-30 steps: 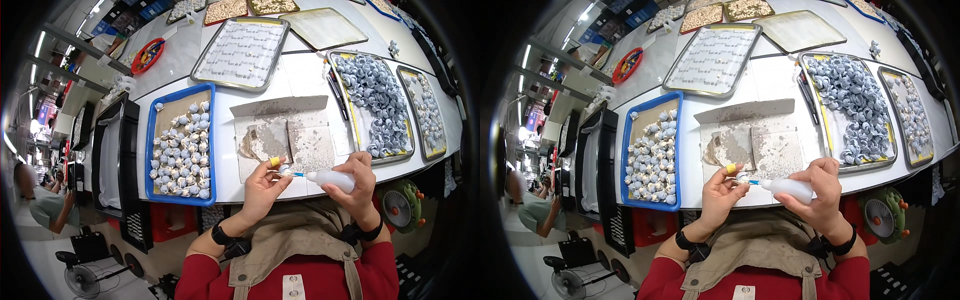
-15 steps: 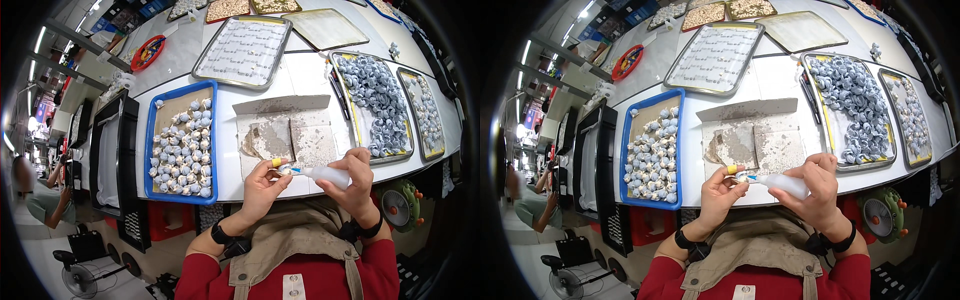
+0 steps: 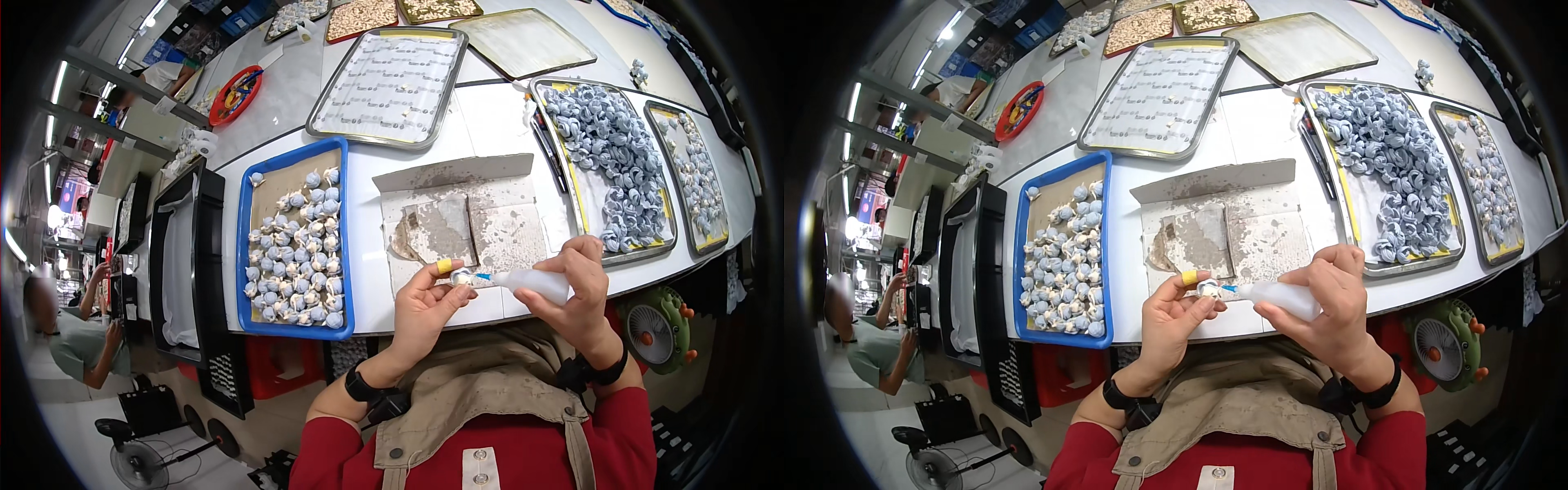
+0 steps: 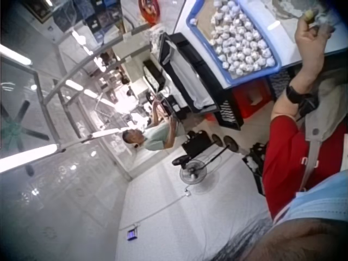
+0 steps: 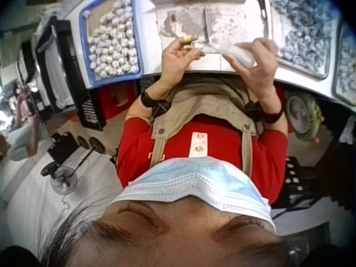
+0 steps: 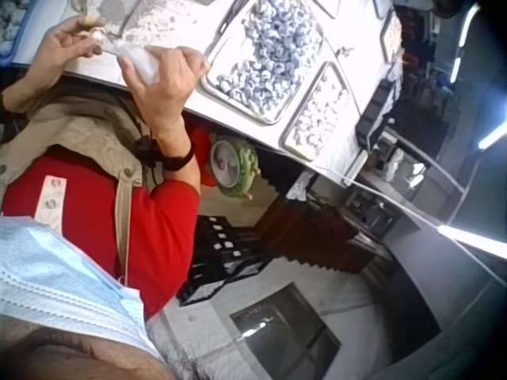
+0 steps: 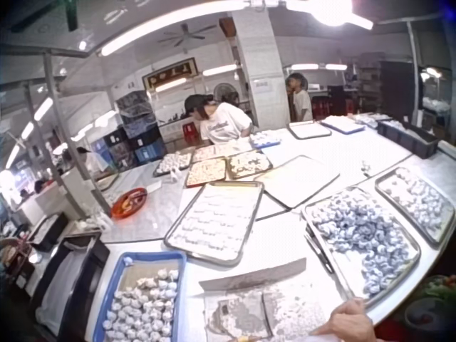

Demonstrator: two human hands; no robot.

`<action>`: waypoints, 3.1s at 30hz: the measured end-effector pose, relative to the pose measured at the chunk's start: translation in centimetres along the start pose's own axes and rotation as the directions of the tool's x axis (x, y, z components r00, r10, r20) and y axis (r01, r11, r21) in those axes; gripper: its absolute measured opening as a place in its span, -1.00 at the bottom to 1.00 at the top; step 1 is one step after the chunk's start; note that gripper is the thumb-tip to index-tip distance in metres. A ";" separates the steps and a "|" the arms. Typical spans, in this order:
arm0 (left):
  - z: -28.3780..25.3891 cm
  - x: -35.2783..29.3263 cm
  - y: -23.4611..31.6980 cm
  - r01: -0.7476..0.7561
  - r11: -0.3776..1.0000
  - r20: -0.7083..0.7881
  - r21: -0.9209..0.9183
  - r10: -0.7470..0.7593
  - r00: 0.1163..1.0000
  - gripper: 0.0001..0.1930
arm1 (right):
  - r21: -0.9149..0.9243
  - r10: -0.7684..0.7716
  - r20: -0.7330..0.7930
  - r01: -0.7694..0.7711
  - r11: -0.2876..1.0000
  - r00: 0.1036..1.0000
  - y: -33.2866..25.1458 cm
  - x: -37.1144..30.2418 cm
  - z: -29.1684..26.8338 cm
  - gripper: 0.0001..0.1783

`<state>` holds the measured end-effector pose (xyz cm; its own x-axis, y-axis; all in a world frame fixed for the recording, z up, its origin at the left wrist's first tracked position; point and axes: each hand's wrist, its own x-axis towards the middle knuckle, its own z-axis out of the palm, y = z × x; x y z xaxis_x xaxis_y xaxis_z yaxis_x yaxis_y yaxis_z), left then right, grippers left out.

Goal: The person repeatedly picks small white objects from a blue tray, applies a small amount of liquid from a squeeze bottle, and attaches a small blue piece to each. The finished items are placed onto a metal tray. The process is repeated continuously throughout the clip.

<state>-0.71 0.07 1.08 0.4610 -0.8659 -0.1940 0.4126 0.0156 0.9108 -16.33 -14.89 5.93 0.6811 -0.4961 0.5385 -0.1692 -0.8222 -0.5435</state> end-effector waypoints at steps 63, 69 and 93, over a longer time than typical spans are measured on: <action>1.3 1.5 -1.5 0.335 0.907 0.218 -0.254 -0.284 0.934 -0.63 | 0.271 0.120 0.393 -0.239 0.932 0.912 0.8 0.3 1.6 -0.58; 1.2 1.2 -1.4 0.242 0.947 0.201 -0.213 -0.200 0.959 -0.62 | 0.270 0.102 0.361 -0.208 0.940 0.927 -0.3 0.4 3.2 -0.60; 2.0 0.1 -0.2 -0.092 0.986 0.134 0.137 0.073 0.988 -0.71 | 0.306 -0.215 0.202 0.147 0.940 0.956 0.6 0.0 2.1 -0.84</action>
<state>-2.31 -0.98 1.55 0.3802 -0.9218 -0.0761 0.2567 0.0261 0.9661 -14.93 -14.85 4.28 0.8310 -0.2410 0.5014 0.1592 -0.7606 -0.6294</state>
